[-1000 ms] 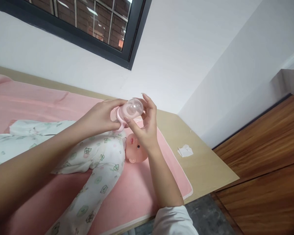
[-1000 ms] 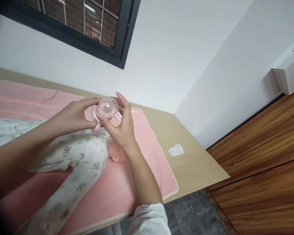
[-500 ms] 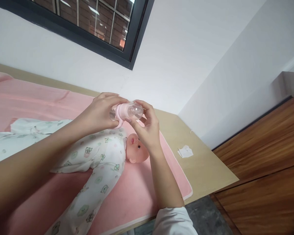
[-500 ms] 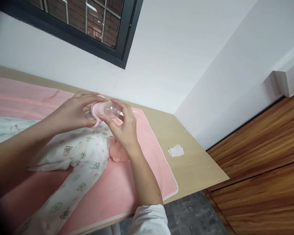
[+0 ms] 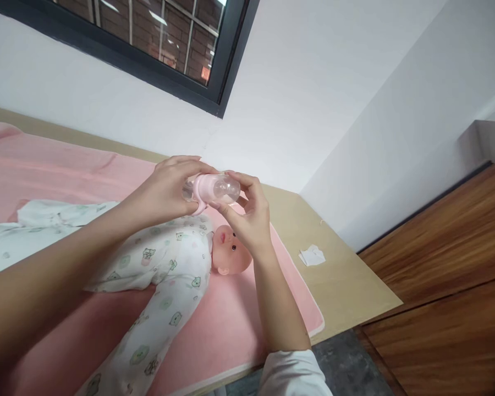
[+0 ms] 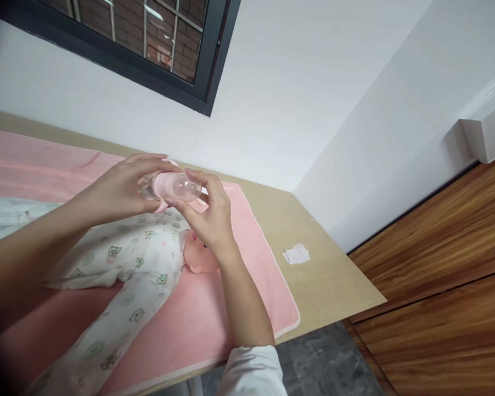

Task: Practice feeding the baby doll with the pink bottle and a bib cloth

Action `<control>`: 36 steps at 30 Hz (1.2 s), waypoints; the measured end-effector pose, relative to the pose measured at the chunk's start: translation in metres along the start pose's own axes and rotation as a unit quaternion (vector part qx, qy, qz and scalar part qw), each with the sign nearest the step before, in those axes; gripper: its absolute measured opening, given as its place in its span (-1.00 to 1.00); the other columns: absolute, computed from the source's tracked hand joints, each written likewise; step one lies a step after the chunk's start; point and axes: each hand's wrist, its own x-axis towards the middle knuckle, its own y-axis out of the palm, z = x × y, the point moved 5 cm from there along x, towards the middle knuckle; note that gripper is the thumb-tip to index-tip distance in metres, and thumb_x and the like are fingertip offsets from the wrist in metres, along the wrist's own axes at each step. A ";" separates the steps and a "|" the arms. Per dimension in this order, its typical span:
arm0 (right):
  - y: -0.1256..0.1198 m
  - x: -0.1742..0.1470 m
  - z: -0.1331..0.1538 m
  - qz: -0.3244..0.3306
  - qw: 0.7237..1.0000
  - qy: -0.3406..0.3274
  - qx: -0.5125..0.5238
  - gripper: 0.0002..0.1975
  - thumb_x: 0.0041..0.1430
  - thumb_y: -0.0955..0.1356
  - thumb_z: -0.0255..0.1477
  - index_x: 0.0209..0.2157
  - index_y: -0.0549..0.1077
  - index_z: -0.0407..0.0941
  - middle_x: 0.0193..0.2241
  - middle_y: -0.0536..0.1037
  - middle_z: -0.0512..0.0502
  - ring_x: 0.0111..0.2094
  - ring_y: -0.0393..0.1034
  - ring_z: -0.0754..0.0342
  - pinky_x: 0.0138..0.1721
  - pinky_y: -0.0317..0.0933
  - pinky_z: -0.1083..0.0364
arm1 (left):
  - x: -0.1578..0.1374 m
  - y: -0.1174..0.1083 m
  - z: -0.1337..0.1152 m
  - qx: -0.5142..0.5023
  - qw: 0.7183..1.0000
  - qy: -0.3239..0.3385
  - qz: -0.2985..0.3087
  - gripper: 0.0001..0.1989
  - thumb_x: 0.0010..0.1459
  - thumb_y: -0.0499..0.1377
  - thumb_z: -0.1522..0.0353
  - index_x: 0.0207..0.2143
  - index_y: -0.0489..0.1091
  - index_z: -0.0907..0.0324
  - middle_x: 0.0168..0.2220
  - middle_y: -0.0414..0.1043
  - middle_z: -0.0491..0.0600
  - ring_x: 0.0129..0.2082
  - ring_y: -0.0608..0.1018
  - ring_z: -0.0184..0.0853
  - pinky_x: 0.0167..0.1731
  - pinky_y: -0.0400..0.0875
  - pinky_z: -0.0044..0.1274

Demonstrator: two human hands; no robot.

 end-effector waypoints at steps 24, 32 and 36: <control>-0.003 0.001 -0.005 0.036 0.999 0.001 -0.015 -0.47 0.01 0.51 -0.13 0.01 0.45 0.04 0.07 0.49 -0.11 0.08 0.42 -0.03 -0.03 0.49 -0.04 | -0.001 0.002 0.004 0.042 0.999 0.026 0.008 -0.48 -0.08 0.15 0.26 0.00 0.49 -0.01 0.08 0.51 -0.09 0.26 0.31 -0.02 0.23 0.12 -0.22; -0.007 0.003 -0.004 0.053 0.998 0.013 -0.017 -0.48 -0.02 0.52 -0.11 -0.03 0.48 0.02 0.04 0.51 -0.10 0.03 0.45 -0.02 -0.07 0.51 -0.02 | -0.001 0.006 0.009 0.054 0.998 0.033 0.027 -0.47 -0.09 0.15 0.31 0.01 0.47 -0.03 0.11 0.48 -0.11 0.30 0.25 -0.04 0.28 0.05 -0.23; -0.008 0.003 -0.004 0.049 0.999 0.015 -0.010 -0.46 -0.01 0.51 -0.10 0.00 0.45 0.03 0.06 0.50 -0.10 0.04 0.45 -0.01 -0.04 0.49 -0.02 | 0.000 0.005 0.011 0.050 0.998 0.024 0.032 -0.46 -0.10 0.16 0.28 0.02 0.47 -0.04 0.12 0.48 -0.10 0.30 0.26 -0.01 0.28 0.05 -0.21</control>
